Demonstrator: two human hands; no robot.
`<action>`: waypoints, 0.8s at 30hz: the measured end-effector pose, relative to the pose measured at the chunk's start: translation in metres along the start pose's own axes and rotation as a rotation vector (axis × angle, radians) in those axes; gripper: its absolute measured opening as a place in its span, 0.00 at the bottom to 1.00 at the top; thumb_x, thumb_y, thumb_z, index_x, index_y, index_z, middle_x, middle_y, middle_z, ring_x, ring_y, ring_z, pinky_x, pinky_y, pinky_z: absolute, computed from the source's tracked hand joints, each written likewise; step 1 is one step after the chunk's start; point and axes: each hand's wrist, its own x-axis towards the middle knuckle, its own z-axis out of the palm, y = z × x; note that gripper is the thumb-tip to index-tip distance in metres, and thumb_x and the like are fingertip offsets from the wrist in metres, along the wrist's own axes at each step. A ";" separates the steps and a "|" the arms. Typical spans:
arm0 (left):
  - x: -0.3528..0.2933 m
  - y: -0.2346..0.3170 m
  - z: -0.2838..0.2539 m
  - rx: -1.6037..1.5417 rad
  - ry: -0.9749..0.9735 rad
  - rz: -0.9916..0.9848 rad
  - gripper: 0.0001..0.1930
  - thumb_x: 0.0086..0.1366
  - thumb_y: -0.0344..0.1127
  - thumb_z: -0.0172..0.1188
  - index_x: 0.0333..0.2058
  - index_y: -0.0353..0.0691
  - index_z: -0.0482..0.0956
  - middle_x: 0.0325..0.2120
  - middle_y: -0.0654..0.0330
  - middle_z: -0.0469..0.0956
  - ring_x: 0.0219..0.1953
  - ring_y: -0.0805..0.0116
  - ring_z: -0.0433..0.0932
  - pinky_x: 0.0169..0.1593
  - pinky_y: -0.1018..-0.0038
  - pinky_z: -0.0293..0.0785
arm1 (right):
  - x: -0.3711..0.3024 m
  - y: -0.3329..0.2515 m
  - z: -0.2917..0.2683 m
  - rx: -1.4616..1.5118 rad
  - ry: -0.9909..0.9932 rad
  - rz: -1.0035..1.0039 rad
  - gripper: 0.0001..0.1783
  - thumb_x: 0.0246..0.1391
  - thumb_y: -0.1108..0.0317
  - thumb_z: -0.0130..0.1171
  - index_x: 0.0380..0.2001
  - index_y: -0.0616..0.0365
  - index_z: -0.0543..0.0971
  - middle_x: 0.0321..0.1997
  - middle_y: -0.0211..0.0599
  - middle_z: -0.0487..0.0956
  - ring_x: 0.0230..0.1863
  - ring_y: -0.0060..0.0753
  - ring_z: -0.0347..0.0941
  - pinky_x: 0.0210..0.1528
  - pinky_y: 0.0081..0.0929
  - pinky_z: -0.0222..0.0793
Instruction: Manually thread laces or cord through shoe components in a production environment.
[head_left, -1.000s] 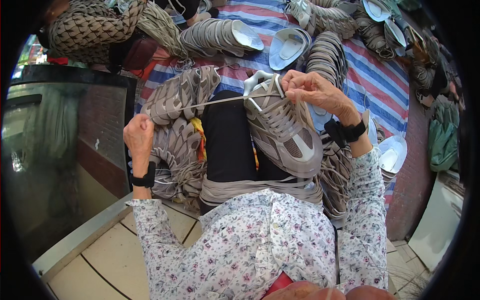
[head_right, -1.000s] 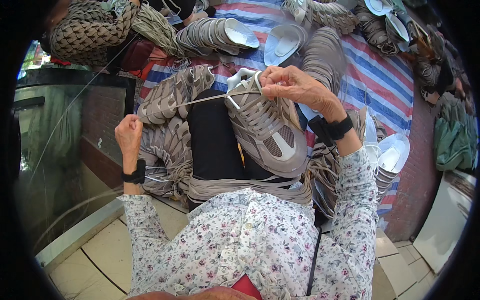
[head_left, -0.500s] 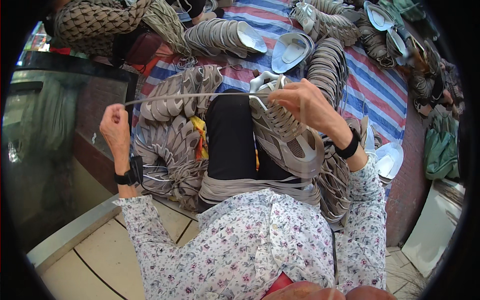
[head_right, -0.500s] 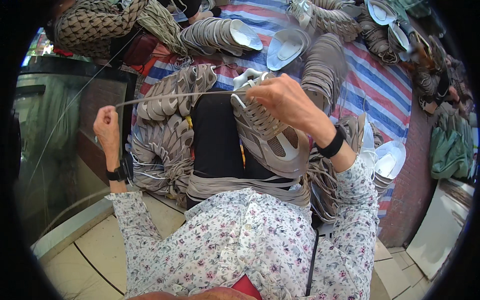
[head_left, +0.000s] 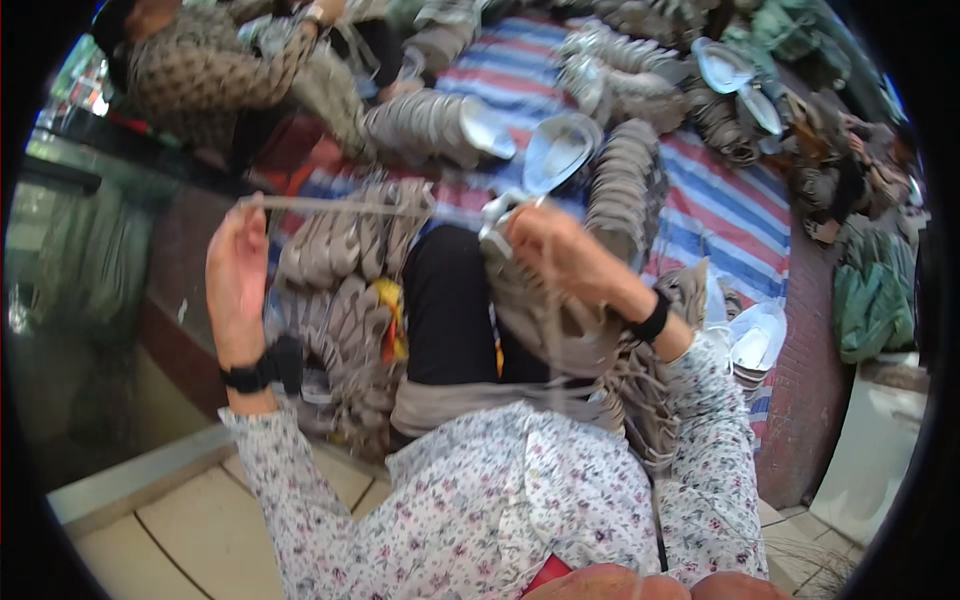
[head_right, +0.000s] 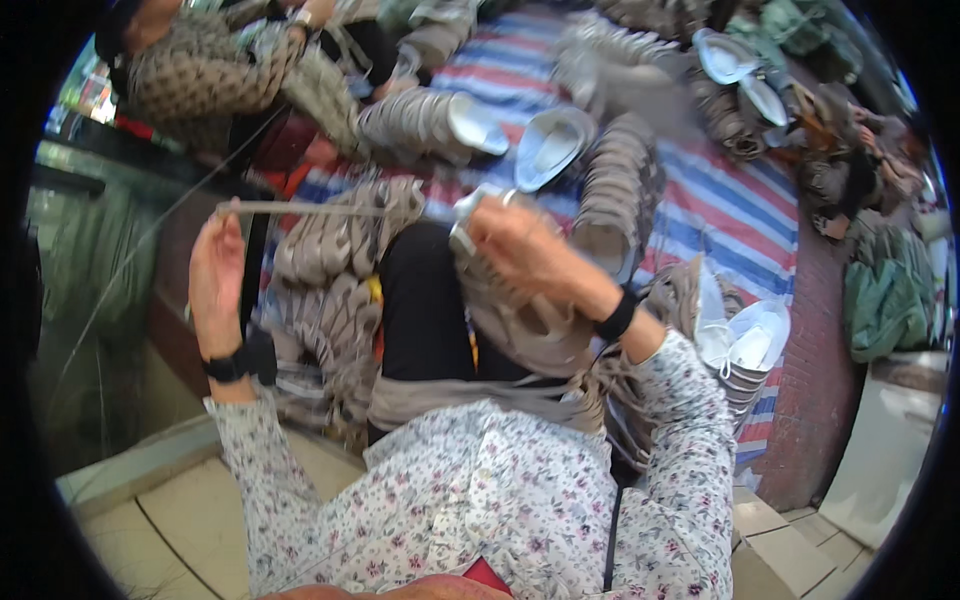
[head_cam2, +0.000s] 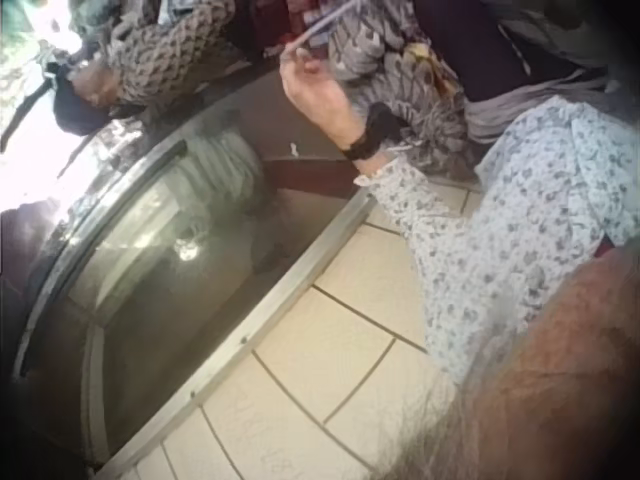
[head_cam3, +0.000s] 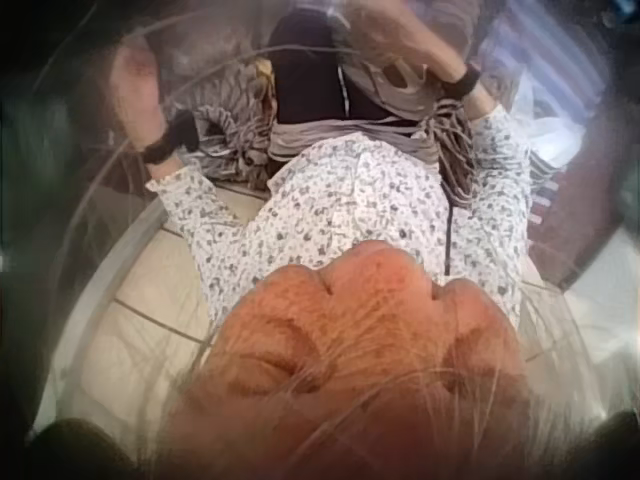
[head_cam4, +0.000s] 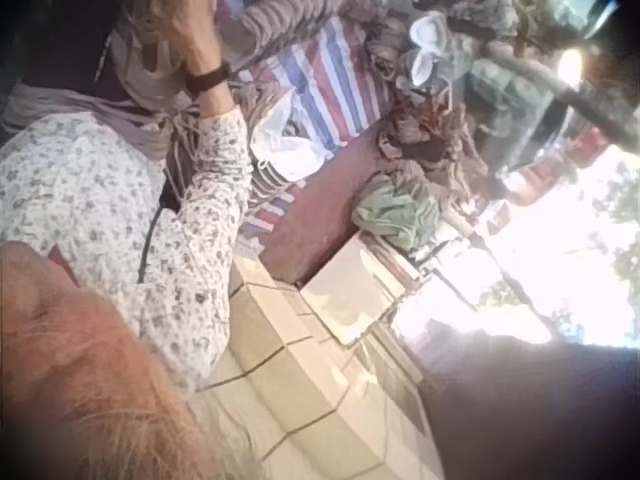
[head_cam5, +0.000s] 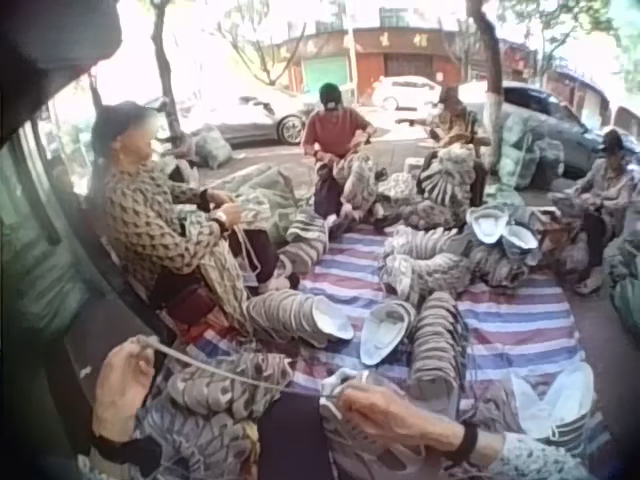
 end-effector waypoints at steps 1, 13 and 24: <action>0.000 -0.001 -0.002 -0.140 -0.027 -0.068 0.11 0.67 0.28 0.55 0.46 0.30 0.76 0.54 0.51 0.75 0.40 0.74 0.79 0.41 0.83 0.77 | 0.001 -0.001 0.000 0.022 -0.079 0.073 0.06 0.50 0.80 0.57 0.29 0.61 0.70 0.29 0.41 0.73 0.31 0.40 0.72 0.33 0.34 0.67; -0.115 0.051 0.125 0.012 -0.294 0.068 0.12 0.64 0.29 0.51 0.46 0.31 0.72 0.26 0.62 0.74 0.25 0.76 0.74 0.32 0.84 0.72 | -0.039 0.009 -0.060 -0.402 -0.193 0.074 0.05 0.45 0.75 0.59 0.22 0.62 0.73 0.28 0.41 0.70 0.31 0.40 0.71 0.36 0.34 0.67; -0.168 0.020 0.144 0.524 -0.756 -0.127 0.07 0.63 0.23 0.55 0.35 0.29 0.82 0.27 0.57 0.82 0.29 0.72 0.82 0.34 0.79 0.77 | -0.131 0.088 -0.153 -0.136 0.545 0.950 0.11 0.59 0.64 0.56 0.33 0.58 0.84 0.22 0.35 0.82 0.16 0.22 0.75 0.23 0.24 0.72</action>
